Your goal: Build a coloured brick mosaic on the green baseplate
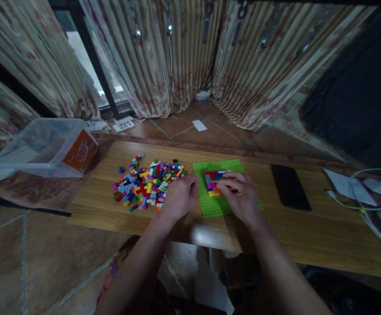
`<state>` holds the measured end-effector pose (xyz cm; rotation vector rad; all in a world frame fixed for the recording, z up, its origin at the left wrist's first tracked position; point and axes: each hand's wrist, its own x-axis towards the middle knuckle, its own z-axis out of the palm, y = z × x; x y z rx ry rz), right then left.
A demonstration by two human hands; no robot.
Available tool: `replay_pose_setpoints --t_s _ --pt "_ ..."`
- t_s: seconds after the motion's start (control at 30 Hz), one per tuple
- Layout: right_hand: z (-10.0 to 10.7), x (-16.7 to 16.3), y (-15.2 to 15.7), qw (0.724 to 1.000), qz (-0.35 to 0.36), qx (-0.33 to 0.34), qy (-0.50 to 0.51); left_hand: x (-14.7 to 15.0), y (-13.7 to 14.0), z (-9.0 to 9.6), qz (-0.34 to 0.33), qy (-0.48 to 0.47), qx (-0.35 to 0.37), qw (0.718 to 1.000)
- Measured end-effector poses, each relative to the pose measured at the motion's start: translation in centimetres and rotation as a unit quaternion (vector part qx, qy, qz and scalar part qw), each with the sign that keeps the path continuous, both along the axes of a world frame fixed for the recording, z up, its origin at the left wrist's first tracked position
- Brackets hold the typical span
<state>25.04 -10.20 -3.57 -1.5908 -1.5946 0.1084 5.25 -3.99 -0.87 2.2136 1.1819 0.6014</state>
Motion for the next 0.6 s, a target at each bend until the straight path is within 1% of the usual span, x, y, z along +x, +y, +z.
replay_pose_setpoints --t_s 0.07,0.13,0.2,0.3,0.4,0.6 --pt "0.5 -0.9 0.2 0.999 -0.012 0.032 0.020 -1.1 0.9 0.3 0.036 -0.031 0.004 0.999" --pt "0.8 -2.1 0.4 0.999 -0.004 0.042 0.029 -2.3 1.8 0.5 0.084 -0.072 0.012 0.994" --pt "0.9 -3.5 0.5 0.999 0.035 0.031 0.024 -3.3 2.7 0.6 0.133 -0.120 0.022 0.984" --pt "0.9 -5.8 0.4 0.992 0.126 -0.008 0.010 -4.7 3.8 0.4 0.192 -0.194 0.025 0.962" --pt "0.7 -7.6 0.3 0.982 0.181 -0.046 -0.006 -5.6 4.3 0.2 0.214 -0.248 0.019 0.944" --pt "0.0 -9.5 0.5 0.975 0.206 -0.072 -0.035 -6.5 4.2 0.5 0.226 -0.257 0.024 0.939"
